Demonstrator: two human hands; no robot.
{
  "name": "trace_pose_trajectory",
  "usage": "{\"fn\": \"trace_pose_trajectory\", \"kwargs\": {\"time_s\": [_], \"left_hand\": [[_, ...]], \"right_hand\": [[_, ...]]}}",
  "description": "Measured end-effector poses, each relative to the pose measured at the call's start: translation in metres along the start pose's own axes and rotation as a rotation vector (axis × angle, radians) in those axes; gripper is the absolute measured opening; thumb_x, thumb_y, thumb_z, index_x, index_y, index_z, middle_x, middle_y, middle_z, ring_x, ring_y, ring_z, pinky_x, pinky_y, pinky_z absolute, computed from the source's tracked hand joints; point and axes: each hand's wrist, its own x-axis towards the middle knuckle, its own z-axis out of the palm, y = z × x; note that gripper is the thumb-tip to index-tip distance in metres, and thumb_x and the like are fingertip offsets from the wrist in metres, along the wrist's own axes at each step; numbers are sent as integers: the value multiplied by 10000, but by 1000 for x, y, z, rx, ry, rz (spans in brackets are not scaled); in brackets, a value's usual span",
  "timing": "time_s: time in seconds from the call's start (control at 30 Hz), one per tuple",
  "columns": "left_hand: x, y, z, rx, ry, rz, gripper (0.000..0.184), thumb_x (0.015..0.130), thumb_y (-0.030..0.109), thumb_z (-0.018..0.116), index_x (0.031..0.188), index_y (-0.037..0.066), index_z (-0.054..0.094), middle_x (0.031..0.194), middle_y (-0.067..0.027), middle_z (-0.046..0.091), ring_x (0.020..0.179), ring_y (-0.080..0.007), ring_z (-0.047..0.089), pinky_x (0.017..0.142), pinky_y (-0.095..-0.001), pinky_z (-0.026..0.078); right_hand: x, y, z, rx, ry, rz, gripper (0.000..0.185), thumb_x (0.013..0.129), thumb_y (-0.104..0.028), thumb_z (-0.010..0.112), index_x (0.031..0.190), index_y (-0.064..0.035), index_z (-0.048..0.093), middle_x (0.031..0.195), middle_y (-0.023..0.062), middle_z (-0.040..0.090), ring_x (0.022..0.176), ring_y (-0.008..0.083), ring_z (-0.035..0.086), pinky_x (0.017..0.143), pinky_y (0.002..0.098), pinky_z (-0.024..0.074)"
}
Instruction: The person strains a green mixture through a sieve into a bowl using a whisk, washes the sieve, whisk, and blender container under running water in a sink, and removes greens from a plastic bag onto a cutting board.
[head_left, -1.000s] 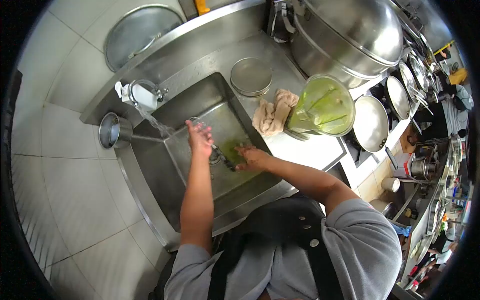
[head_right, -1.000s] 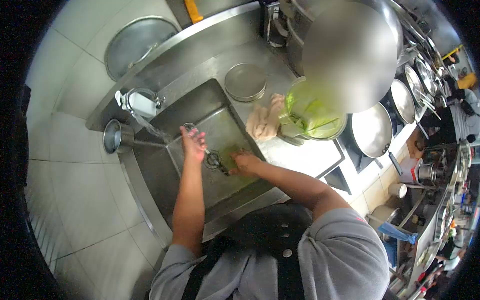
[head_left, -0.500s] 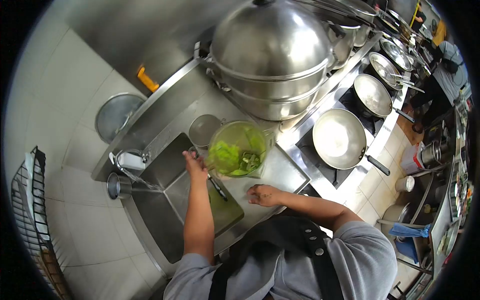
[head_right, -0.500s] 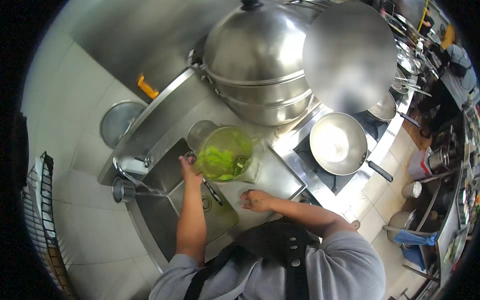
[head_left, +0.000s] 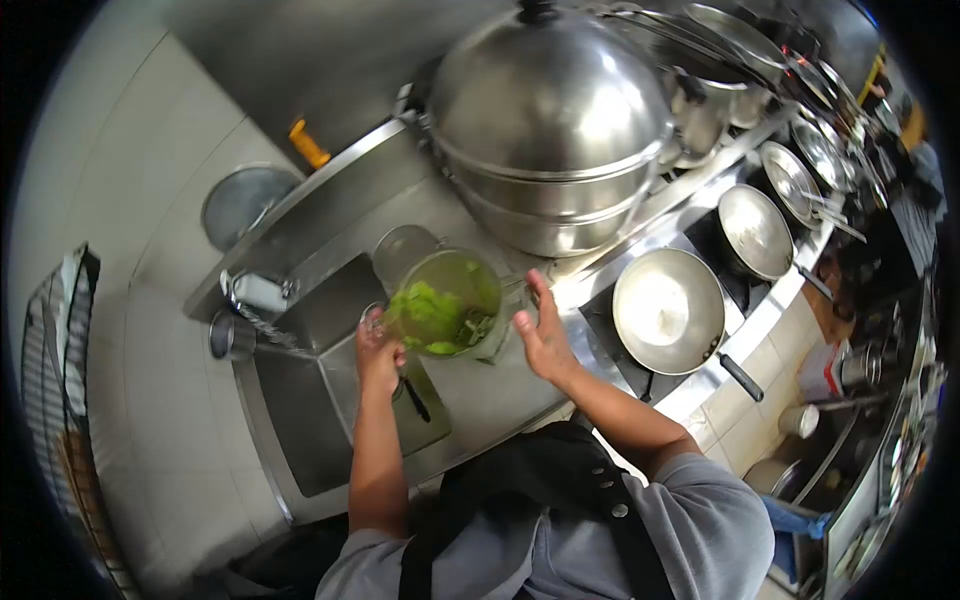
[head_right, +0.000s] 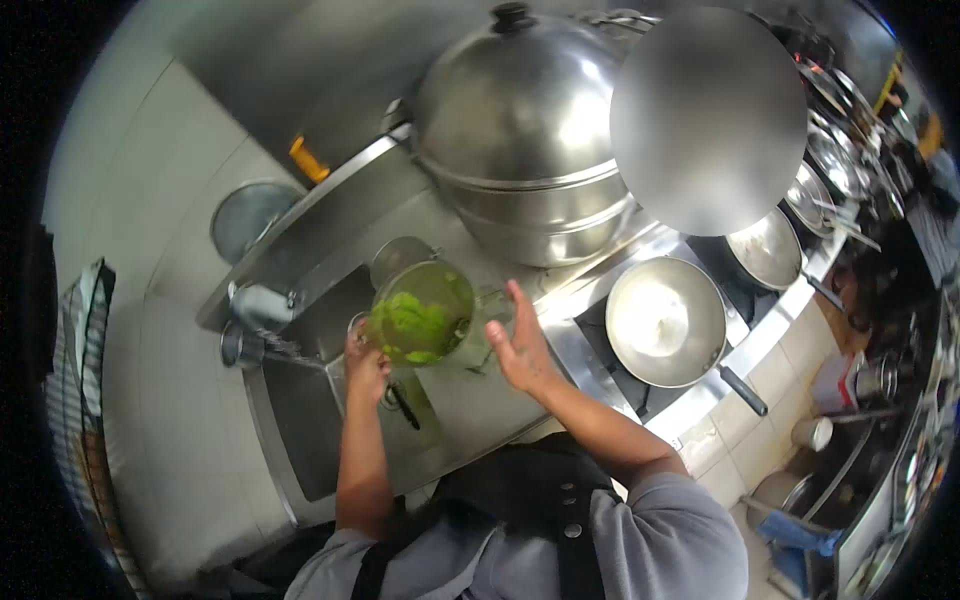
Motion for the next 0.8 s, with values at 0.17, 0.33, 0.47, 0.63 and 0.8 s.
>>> {"fn": "trace_pose_trajectory", "kwargs": {"time_s": [0.17, 0.33, 0.47, 0.63, 0.8], "left_hand": [[18, 3, -57, -231, 27, -129, 426, 861, 323, 645, 1214, 206, 435, 870, 6, 520, 589, -94, 473, 441, -213, 336], [96, 6, -202, -308, 320, -151, 435, 839, 509, 623, 1158, 249, 482, 852, 2, 535, 605, -131, 497, 487, -275, 398], [179, -25, -303, -343, 352, -156, 351, 877, 449, 588, 1111, 196, 519, 921, -26, 547, 621, -167, 567, 492, -303, 461], [186, -10, -308, -220, 370, -41, 354, 874, 303, 576, 1187, 155, 507, 980, -53, 606, 664, -185, 608, 489, -332, 508], [193, -6, -326, -114, 201, -32, 365, 880, 328, 580, 1194, 155, 512, 1006, -48, 601, 744, -217, 633, 547, -362, 515]], "right_hand": [[31, -14, 21, 76, -15, -13, 615, 959, -455, 401, 1390, -23, 324, 1348, 164, 436, 1226, 264, 418, 1032, 359, 309], [45, 37, 11, 75, 57, 134, 479, 943, -464, 458, 1103, -22, 554, 1043, 62, 568, 922, 158, 509, 834, 297, 412], [32, 22, 14, 81, 150, 324, 556, 944, -512, 430, 915, 14, 608, 865, 72, 596, 802, 153, 548, 719, 297, 449], [18, -45, 65, 37, 352, 307, 543, 940, -501, 461, 879, 14, 624, 790, 70, 591, 691, 152, 541, 639, 282, 443], [27, -114, 108, -30, 321, 311, 394, 893, -380, 619, 706, -42, 539, 644, 2, 532, 562, 76, 446, 538, 206, 340]]}}
